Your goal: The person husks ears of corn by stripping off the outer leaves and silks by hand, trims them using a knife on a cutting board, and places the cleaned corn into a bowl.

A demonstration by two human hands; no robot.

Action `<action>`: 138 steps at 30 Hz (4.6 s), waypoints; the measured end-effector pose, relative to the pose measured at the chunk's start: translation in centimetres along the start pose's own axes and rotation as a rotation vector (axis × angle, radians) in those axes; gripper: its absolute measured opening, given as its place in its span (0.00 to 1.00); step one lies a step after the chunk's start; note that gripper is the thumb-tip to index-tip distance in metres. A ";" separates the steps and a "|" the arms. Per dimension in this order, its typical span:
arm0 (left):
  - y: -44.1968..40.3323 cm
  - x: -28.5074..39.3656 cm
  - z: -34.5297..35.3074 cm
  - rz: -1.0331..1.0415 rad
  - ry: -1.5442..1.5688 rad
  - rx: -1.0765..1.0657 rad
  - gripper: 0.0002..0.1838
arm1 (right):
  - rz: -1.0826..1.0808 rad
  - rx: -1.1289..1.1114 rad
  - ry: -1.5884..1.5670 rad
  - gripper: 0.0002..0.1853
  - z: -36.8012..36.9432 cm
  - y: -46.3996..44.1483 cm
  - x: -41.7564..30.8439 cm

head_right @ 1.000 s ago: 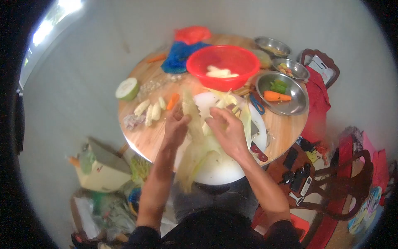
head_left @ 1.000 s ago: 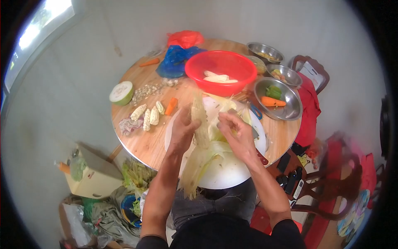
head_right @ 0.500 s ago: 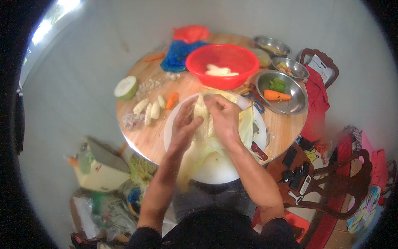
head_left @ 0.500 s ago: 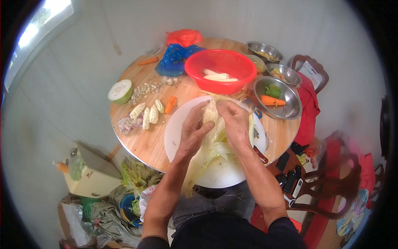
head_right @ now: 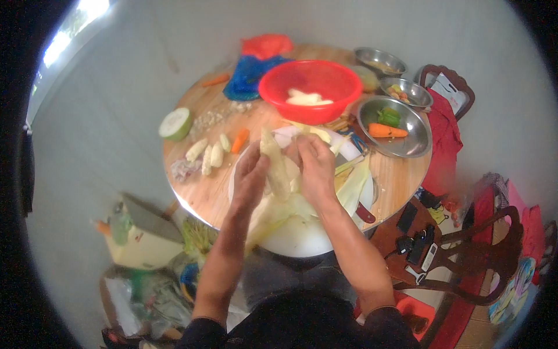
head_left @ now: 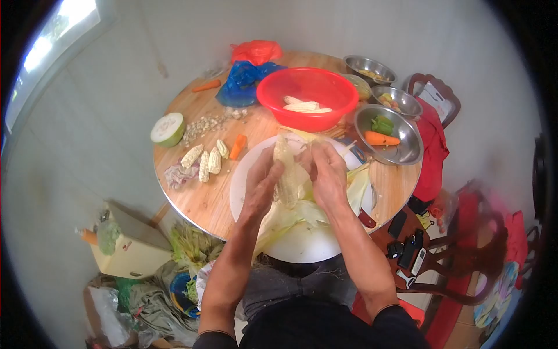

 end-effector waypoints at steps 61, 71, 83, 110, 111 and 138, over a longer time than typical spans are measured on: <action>0.0 -0.4 2.0 0.046 -0.496 0.041 0.34 | -0.390 -0.384 1.102 0.31 -2.8 2.6 1.1; -3.0 -2.0 -2.1 -0.153 0.342 -0.016 0.25 | -0.321 -0.443 1.185 0.31 -1.6 1.8 1.2; -1.1 -3.4 -4.4 -0.106 0.199 0.170 0.26 | -0.446 -0.401 1.324 0.41 -1.5 2.8 1.1; -0.3 -5.2 -6.8 -0.130 0.493 0.012 0.40 | 0.088 -0.439 0.887 0.09 -9.1 1.5 1.1; -0.4 -5.1 -6.7 -0.133 0.493 0.009 0.40 | 0.089 -0.429 0.883 0.10 -9.8 1.6 0.9; -0.3 -1.9 -6.3 -0.028 0.500 -0.174 0.40 | -0.720 -0.359 1.032 0.12 -5.2 4.4 -0.9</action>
Point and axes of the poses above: each hand's wrist, its own y-axis away from the middle knuckle, its own z-axis out of the palm, x = y × z, the point moved 2 cm from there along -y, towards the middle knuckle, and after that the axes turned 10 degrees about x, right-handed, at the moved point
